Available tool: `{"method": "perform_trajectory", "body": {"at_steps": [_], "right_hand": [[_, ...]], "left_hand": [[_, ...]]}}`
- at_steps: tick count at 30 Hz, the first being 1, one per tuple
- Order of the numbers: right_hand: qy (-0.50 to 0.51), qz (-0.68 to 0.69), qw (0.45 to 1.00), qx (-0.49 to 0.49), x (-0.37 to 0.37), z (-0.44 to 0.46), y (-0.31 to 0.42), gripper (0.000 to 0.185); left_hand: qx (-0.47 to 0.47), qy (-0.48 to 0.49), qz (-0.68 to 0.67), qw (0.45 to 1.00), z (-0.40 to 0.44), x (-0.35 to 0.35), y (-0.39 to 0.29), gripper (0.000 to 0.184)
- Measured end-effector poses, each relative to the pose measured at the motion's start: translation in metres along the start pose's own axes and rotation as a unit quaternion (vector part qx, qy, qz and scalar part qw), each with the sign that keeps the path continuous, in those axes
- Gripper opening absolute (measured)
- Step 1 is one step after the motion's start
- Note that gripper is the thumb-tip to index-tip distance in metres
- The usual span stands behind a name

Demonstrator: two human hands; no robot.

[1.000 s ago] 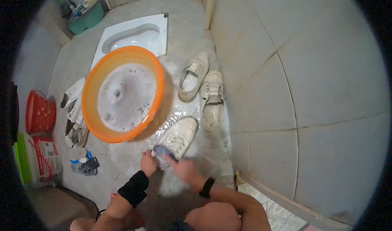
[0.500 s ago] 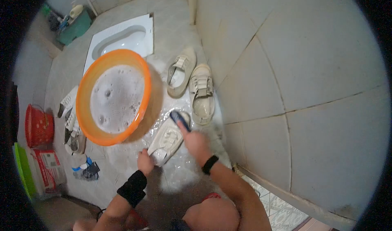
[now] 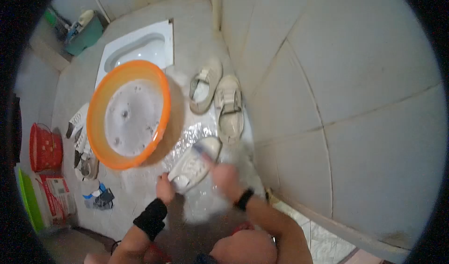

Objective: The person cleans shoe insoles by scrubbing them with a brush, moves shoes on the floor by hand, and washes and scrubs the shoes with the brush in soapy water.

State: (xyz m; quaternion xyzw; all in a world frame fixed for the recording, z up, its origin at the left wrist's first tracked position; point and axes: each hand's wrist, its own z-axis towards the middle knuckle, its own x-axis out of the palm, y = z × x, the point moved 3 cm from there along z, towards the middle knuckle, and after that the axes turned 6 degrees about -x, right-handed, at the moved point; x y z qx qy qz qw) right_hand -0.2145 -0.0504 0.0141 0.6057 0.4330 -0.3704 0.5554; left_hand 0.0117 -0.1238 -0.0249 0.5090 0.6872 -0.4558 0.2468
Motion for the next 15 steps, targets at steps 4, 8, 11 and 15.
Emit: {"method": "perform_trajectory", "body": {"at_steps": [4,8,11,15], "right_hand": [[-0.007,0.053,0.994,0.095,-0.009,0.012,-0.003,0.059],[-0.200,0.078,0.966,-0.144,-0.015,-0.019,0.051,0.056],[0.026,-0.018,0.996,0.078,0.000,0.007,-0.013,0.050],[-0.036,0.035,0.992,0.112,-0.024,0.015,-0.018,0.047]], "left_hand": [[0.011,-0.006,0.002,1.000,-0.007,0.001,0.003,0.038],[0.020,0.004,0.013,1.000,-0.002,-0.001,0.000,0.037],[0.020,-0.003,0.012,1.000,-0.002,0.001,0.001,0.036],[0.123,-0.143,0.141,0.972,-0.026,-0.038,-0.058,0.033]]}}
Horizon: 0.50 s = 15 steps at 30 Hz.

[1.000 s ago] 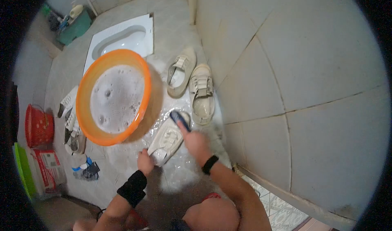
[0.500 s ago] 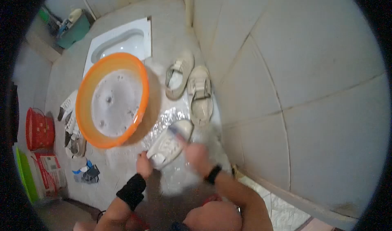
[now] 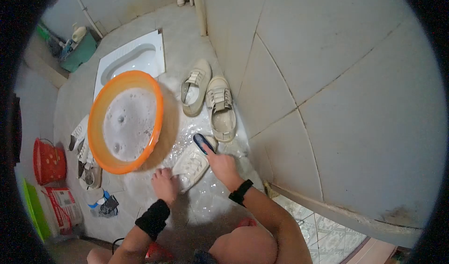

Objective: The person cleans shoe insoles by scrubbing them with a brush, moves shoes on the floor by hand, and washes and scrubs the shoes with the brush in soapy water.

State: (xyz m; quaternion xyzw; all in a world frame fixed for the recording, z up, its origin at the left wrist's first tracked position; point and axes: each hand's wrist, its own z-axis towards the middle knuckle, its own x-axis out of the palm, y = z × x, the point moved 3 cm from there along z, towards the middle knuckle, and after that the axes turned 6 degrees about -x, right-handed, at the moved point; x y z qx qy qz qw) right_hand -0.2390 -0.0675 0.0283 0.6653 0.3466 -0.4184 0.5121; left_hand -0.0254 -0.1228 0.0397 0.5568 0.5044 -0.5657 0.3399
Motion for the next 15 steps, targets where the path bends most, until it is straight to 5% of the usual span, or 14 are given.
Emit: {"method": "perform_trajectory", "body": {"at_steps": [4,6,8,11,13,15], "right_hand": [[-0.048,0.041,0.997,0.051,-0.003,-0.010,-0.022,0.047],[-0.041,0.051,0.996,0.065,-0.006,-0.014,-0.025,0.046],[-0.053,0.028,0.997,0.048,-0.003,-0.018,-0.024,0.047],[-0.024,-0.018,0.999,0.042,0.027,-0.037,-0.007,0.056],[0.066,0.076,0.989,-0.103,0.026,-0.072,0.047,0.060],[0.041,0.012,0.991,-0.128,0.032,-0.060,0.046,0.058]], "left_hand": [[0.169,0.088,0.003,0.982,-0.023,0.007,-0.043,0.037],[0.056,0.103,-0.012,0.993,-0.026,0.038,-0.038,0.034],[0.041,0.071,-0.056,0.995,-0.016,0.048,-0.031,0.033],[-0.046,0.231,-0.269,0.934,0.003,0.056,-0.005,0.028],[-0.033,0.252,-0.278,0.926,0.010,0.062,0.007,0.028],[-0.019,0.277,-0.371,0.886,0.017,0.112,0.042,0.031]]}}
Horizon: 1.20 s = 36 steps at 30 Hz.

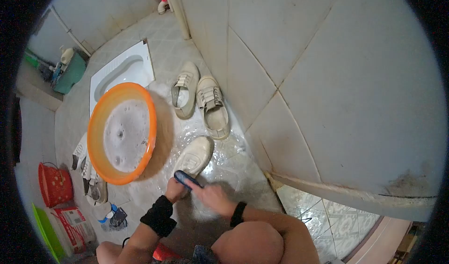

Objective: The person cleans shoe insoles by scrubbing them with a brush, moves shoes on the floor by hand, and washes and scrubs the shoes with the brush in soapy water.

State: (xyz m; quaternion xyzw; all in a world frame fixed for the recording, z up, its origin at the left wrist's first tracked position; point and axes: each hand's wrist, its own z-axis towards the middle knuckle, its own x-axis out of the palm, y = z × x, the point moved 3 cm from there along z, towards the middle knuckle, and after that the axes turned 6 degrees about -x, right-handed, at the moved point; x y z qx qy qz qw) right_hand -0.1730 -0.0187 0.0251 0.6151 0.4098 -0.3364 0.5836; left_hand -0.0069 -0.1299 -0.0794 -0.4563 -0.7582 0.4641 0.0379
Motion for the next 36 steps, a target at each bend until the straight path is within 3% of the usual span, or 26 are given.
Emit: {"method": "perform_trajectory", "body": {"at_steps": [1,2,3,4,7,9,11,13,15,17,19,21,22,25,27,29,30,31,33,35,36], "right_hand": [[-0.011,-0.060,0.998,-0.020,0.004,0.003,0.000,0.056],[-0.007,-0.092,0.995,0.042,0.002,0.015,-0.031,0.057],[-0.057,-0.076,0.993,0.069,-0.013,0.028,-0.053,0.058],[-0.049,-0.064,0.994,0.072,-0.011,0.030,-0.052,0.057],[-0.008,-0.069,0.994,0.082,-0.005,0.013,-0.014,0.051],[0.023,0.005,0.998,0.053,0.011,0.006,-0.011,0.053],[-0.017,-0.044,0.997,0.057,0.011,0.014,-0.037,0.057],[-0.045,-0.103,0.993,0.048,-0.038,0.036,-0.054,0.059],[-0.073,-0.085,0.992,0.064,-0.031,0.032,-0.045,0.064],[-0.049,-0.083,0.992,0.075,-0.003,0.017,-0.017,0.066],[-0.032,-0.070,0.996,0.054,-0.005,0.010,-0.002,0.068],[-0.046,-0.087,0.995,-0.012,-0.012,0.013,-0.022,0.067],[-0.056,-0.081,0.993,0.059,-0.032,0.029,-0.046,0.066],[-0.089,-0.099,0.989,0.064,-0.027,0.031,-0.045,0.064],[-0.080,-0.093,0.989,0.082,-0.022,0.027,-0.041,0.062],[-0.060,-0.069,0.992,0.091,-0.013,0.027,-0.040,0.060],[-0.050,-0.029,0.991,0.123,-0.017,0.027,-0.044,0.057],[-0.041,0.013,0.988,0.151,-0.020,0.031,-0.046,0.055],[-0.013,0.032,0.981,0.188,-0.024,0.037,-0.041,0.051],[-0.051,0.034,0.983,0.172,-0.018,0.036,-0.041,0.048],[-0.050,0.034,0.985,0.161,-0.015,0.037,-0.036,0.048]], "left_hand": [[-0.004,0.002,0.002,1.000,-0.002,-0.004,-0.011,0.031],[-0.072,0.028,-0.044,0.996,0.000,-0.007,-0.018,0.031],[-0.139,0.053,-0.091,0.985,-0.001,-0.008,-0.025,0.031],[-0.146,0.057,-0.142,0.977,0.001,-0.003,-0.026,0.030],[-0.087,0.032,-0.067,0.993,0.012,-0.001,-0.010,0.032],[-0.095,0.042,-0.055,0.993,0.011,-0.002,-0.014,0.036],[-0.065,0.016,0.016,0.998,0.009,-0.002,-0.004,0.039],[-0.080,0.013,0.030,0.996,0.010,0.004,0.006,0.040],[-0.026,0.006,-0.047,0.999,0.011,0.006,-0.005,0.029],[0.009,-0.001,0.023,1.000,0.005,-0.001,-0.027,0.030],[0.005,-0.012,0.112,0.994,-0.007,-0.005,-0.037,0.038],[0.017,0.011,0.116,0.993,-0.015,-0.007,-0.045,0.037],[0.044,-0.002,0.109,0.993,-0.017,-0.005,-0.050,0.034],[0.076,-0.015,0.155,0.985,-0.026,-0.004,-0.065,0.033],[-0.009,-0.062,0.218,0.974,-0.029,-0.004,-0.067,0.037],[-0.079,-0.067,0.194,0.976,-0.024,-0.004,-0.061,0.040],[-0.182,-0.001,-0.093,0.979,-0.006,0.007,-0.035,0.041],[-0.254,0.056,-0.375,0.890,0.006,0.013,-0.020,0.042],[-0.135,0.064,-0.481,0.864,0.017,0.027,-0.014,0.037],[-0.154,0.099,-0.583,0.792,0.002,0.019,-0.058,0.036],[-0.149,0.089,-0.586,0.791,0.005,0.015,-0.061,0.036]]}}
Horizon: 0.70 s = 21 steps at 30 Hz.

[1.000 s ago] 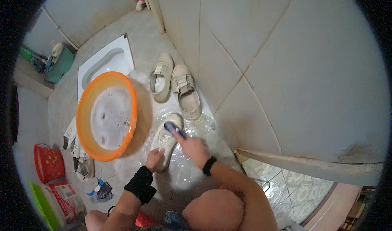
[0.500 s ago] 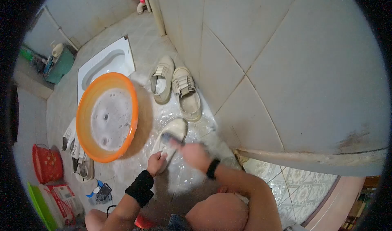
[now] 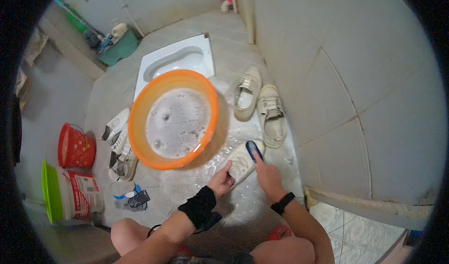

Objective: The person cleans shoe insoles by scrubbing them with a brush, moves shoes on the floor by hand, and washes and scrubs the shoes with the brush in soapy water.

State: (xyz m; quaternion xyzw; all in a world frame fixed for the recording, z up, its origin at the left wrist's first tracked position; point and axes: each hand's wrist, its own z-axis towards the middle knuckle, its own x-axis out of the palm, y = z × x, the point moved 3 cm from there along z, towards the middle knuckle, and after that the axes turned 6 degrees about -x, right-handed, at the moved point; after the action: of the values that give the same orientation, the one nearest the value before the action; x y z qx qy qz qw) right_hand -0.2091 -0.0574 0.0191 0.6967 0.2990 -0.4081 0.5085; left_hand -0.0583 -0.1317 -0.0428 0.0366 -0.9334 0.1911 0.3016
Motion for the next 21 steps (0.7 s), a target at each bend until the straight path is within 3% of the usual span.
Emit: {"method": "perform_trajectory", "body": {"at_steps": [3,5,8,9,11,12,13,15,16,17,18,19,20,21], "right_hand": [[-0.026,0.056,0.998,0.021,-0.010,-0.024,0.025,0.045],[0.042,0.003,0.998,-0.040,-0.014,-0.045,0.057,0.042],[0.009,0.024,0.996,-0.088,0.005,-0.034,0.022,0.037],[0.013,0.026,0.996,-0.084,-0.002,-0.025,0.017,0.037],[-0.001,-0.039,0.999,0.015,-0.031,0.002,-0.001,0.045],[0.009,0.003,1.000,-0.009,-0.014,-0.004,0.001,0.042],[0.020,0.045,0.998,-0.032,0.003,-0.011,0.003,0.041],[0.059,0.127,0.988,-0.069,-0.014,-0.044,0.069,0.041],[-0.009,0.103,0.989,-0.103,-0.004,-0.050,0.075,0.039],[-0.002,0.098,0.991,-0.094,0.004,-0.046,0.053,0.039],[-0.055,0.072,0.994,-0.059,0.006,-0.033,0.024,0.038],[-0.110,0.047,0.992,-0.026,-0.001,-0.019,0.004,0.037],[0.008,-0.025,0.999,0.045,-0.020,-0.010,0.001,0.035],[0.005,-0.025,0.998,0.052,-0.011,-0.018,0.001,0.035]], "left_hand": [[-0.067,0.067,-0.044,0.994,0.004,0.010,0.002,0.037],[-0.082,0.007,-0.096,0.992,0.005,0.007,0.009,0.040],[-0.075,0.003,-0.055,0.996,-0.009,0.005,0.006,0.041],[-0.085,0.009,-0.052,0.995,-0.014,0.008,0.006,0.041],[-0.086,0.031,-0.092,0.992,-0.022,0.009,0.008,0.033],[0.067,0.068,0.225,0.970,-0.026,0.001,0.000,0.030],[0.223,0.113,0.507,0.825,-0.030,0.005,-0.006,0.028],[0.297,0.086,0.585,0.750,-0.054,0.020,-0.021,0.029],[0.237,0.118,0.502,0.823,-0.045,0.012,-0.021,0.029],[0.056,0.124,0.240,0.961,-0.029,0.005,-0.010,0.031],[-0.076,0.044,-0.086,0.992,-0.021,0.005,-0.001,0.036],[-0.082,0.044,-0.085,0.992,-0.018,0.006,0.002,0.036],[-0.085,0.043,-0.105,0.990,-0.014,0.005,0.005,0.040],[-0.090,0.043,-0.122,0.988,-0.010,0.004,0.005,0.044]]}}
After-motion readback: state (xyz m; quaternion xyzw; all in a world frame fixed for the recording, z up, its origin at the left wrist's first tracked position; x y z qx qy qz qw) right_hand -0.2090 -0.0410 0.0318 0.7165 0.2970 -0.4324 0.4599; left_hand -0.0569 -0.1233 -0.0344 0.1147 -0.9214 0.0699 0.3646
